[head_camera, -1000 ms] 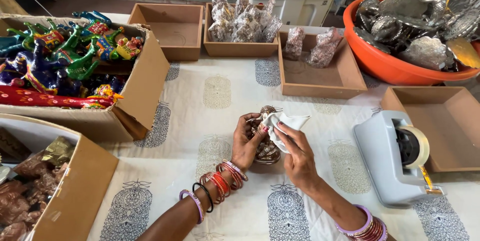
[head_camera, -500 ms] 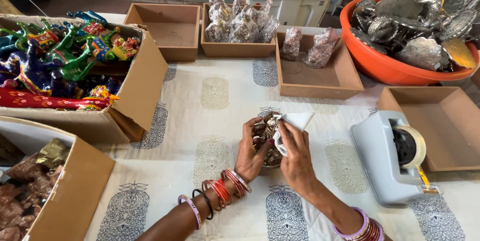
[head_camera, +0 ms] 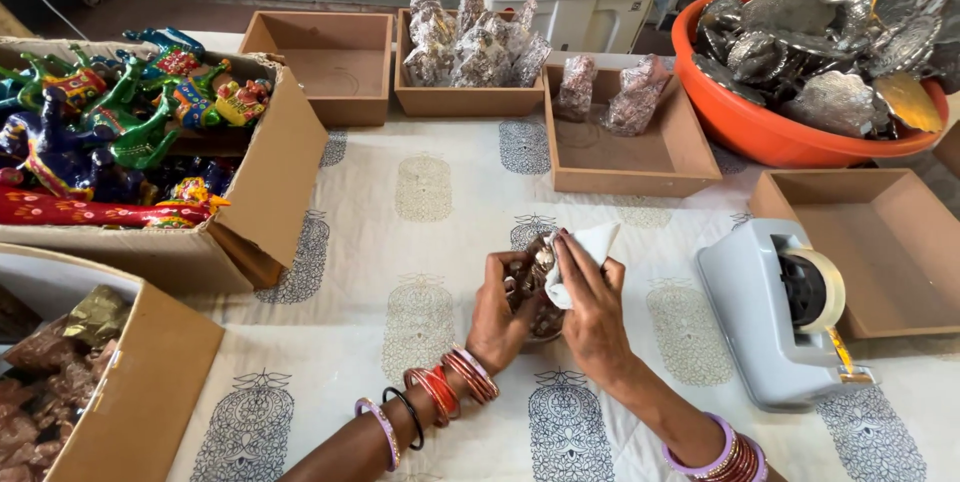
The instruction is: The recorder is cleaning and then wrapping small metallic figurines in bubble wrap at a workstation.
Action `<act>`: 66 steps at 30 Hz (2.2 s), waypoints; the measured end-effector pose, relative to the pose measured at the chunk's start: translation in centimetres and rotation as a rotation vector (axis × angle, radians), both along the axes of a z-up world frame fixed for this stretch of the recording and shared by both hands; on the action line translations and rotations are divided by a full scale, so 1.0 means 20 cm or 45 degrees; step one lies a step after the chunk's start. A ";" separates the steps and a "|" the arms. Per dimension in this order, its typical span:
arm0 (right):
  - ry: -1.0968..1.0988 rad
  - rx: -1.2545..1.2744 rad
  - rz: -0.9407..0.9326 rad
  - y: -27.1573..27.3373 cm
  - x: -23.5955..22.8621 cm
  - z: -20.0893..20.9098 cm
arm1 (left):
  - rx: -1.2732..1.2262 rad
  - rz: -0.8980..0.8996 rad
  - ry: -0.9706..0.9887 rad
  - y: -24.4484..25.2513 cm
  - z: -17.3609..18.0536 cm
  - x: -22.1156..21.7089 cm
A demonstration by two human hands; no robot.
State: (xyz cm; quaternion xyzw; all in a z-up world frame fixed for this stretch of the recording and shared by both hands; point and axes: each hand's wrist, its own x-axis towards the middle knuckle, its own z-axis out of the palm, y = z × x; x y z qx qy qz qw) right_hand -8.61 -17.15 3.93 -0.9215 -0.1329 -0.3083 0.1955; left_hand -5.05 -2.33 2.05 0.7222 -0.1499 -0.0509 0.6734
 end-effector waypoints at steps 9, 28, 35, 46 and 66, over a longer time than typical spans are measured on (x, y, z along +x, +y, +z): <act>-0.201 -0.204 0.124 0.03 -0.03 -0.03 | -0.442 0.077 -0.185 0.02 -0.12 0.11; -0.288 0.378 0.216 -0.23 0.05 0.05 | -0.523 -0.107 0.327 0.08 -0.06 0.21; -0.191 -0.182 0.196 -0.28 0.14 -0.05 | -0.415 -0.141 0.322 0.09 -0.07 0.26; -0.099 0.145 0.408 -0.27 0.16 -0.19 | -0.521 -0.218 0.373 0.13 -0.12 0.32; 0.503 1.085 0.277 -0.13 0.09 -0.22 | -0.630 -0.172 0.213 0.08 -0.05 0.19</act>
